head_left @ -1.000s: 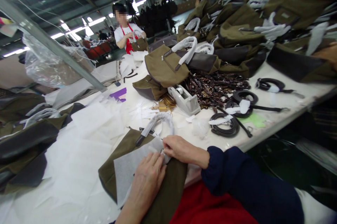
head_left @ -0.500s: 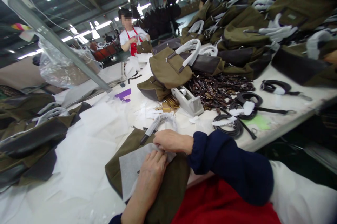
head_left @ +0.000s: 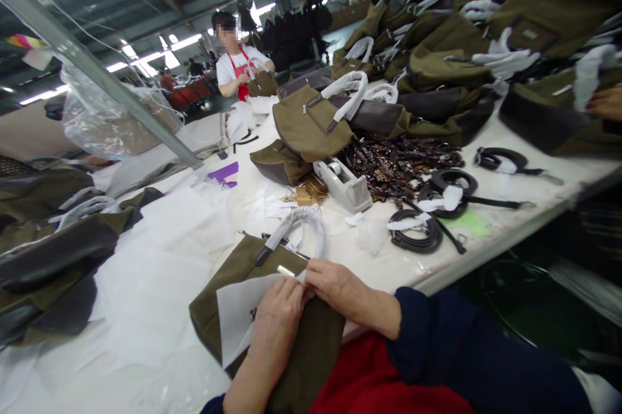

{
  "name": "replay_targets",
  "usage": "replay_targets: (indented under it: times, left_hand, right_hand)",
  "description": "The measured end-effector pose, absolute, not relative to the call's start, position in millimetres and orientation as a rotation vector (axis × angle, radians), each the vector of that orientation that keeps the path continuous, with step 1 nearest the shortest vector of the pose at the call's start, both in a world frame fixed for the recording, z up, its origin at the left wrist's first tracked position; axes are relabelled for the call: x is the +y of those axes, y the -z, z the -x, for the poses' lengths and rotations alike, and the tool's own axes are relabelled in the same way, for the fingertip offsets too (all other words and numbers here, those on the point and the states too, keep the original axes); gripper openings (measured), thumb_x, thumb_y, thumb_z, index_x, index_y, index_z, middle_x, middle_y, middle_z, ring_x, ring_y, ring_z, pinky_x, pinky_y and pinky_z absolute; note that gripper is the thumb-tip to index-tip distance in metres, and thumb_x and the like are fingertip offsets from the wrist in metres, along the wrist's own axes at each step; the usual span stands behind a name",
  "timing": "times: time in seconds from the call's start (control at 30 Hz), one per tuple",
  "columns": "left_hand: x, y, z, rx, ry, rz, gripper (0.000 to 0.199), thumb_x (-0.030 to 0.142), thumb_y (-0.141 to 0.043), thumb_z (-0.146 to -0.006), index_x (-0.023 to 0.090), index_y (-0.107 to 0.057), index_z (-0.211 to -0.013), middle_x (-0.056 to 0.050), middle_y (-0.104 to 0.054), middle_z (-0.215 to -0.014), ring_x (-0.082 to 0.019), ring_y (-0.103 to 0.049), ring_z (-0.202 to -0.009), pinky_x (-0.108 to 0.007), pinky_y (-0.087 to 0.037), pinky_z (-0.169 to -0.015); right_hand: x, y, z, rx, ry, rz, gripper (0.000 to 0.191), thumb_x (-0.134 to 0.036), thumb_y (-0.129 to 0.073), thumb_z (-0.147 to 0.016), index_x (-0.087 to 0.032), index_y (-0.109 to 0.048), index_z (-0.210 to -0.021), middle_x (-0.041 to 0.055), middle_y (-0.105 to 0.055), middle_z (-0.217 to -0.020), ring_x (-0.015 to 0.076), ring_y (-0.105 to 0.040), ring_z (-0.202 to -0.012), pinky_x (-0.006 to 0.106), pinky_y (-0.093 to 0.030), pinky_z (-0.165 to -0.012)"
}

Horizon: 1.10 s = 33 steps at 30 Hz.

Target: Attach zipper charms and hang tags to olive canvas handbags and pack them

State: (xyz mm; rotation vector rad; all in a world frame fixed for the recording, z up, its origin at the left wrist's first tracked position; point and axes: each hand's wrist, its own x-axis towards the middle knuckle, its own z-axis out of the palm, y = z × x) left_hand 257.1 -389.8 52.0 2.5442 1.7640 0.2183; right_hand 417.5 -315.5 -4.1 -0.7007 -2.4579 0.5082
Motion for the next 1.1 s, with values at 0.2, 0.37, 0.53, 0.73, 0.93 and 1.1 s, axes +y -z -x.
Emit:
replay_targets:
  times: [0.2, 0.37, 0.53, 0.73, 0.93, 1.1]
  left_hand:
    - [-393.8, -60.4, -259.3, 1.967, -0.501, -2.662, 0.026, 0.02, -0.058, -0.092, 0.018, -0.057, -0.118, -0.011, -0.059, -0.125, -0.03, -0.052, -0.114, -0.048, -0.047, -0.095]
    - [-386.7, -53.7, -264.0, 1.912, -0.344, -2.515, 0.013, 0.011, -0.05, -0.093, 0.019, -0.059, -0.092, -0.004, -0.06, -0.086, -0.023, -0.056, -0.084, -0.039, -0.05, -0.077]
    - [-388.7, -47.6, -263.4, 1.881, -0.478, -2.462, 0.018, 0.015, -0.045, -0.097, 0.019, -0.058, -0.085, -0.004, -0.057, -0.084, -0.022, -0.054, -0.083, -0.036, -0.049, -0.076]
    - [-391.9, -44.8, -261.8, 1.853, -0.565, -2.436, 0.019, 0.015, -0.044, -0.098, 0.019, -0.061, -0.091, -0.004, -0.058, -0.085, -0.021, -0.054, -0.083, -0.034, -0.049, -0.076]
    - [-392.3, -42.1, -259.9, 1.852, -0.618, -2.422, 0.02, 0.014, -0.044, -0.098, 0.019, -0.063, -0.095, -0.004, -0.061, -0.087, -0.02, -0.054, -0.085, -0.034, -0.049, -0.077]
    - [-394.0, -39.1, -256.4, 1.827, -0.619, -2.567, 0.019, 0.014, -0.047, -0.097, 0.018, -0.064, -0.106, -0.006, -0.066, -0.094, -0.021, -0.056, -0.088, -0.036, -0.051, -0.078]
  right_hand:
    - [-316.4, -1.1, -422.0, -2.461, -0.466, 0.584, 0.011, -0.014, -0.055, -0.096, -0.016, -0.055, -0.086, 0.0013, -0.056, -0.091, 0.0143, -0.05, -0.081, 0.024, -0.042, -0.069]
    - [-316.3, -0.7, -420.7, -2.447, -0.477, 0.592, 0.012, -0.014, -0.056, -0.095, -0.016, -0.056, -0.084, 0.0017, -0.057, -0.087, 0.0153, -0.052, -0.081, 0.025, -0.047, -0.07]
    - [-337.8, -9.1, -432.1, -2.221, -0.439, 0.653, 0.015, -0.01, -0.048, -0.096, -0.013, -0.062, -0.101, 0.0097, -0.061, -0.104, 0.0189, -0.058, -0.098, 0.03, -0.054, -0.086]
    - [-362.5, -6.4, -443.6, -2.246, -0.267, 0.626, 0.026, -0.009, -0.046, -0.095, -0.01, -0.062, -0.117, 0.0127, -0.066, -0.118, 0.0219, -0.059, -0.111, 0.035, -0.053, -0.096]
    - [-360.6, 6.8, -440.3, -2.354, -0.243, 0.692, 0.035, -0.017, -0.053, -0.094, -0.008, -0.059, -0.127, 0.0135, -0.061, -0.132, 0.0254, -0.054, -0.123, 0.04, -0.052, -0.099]
    - [-357.4, 5.8, -439.9, -2.355, -0.265, 0.707, 0.038, -0.02, -0.057, -0.092, -0.009, -0.058, -0.128, 0.0116, -0.062, -0.131, 0.025, -0.051, -0.126, 0.039, -0.048, -0.104]
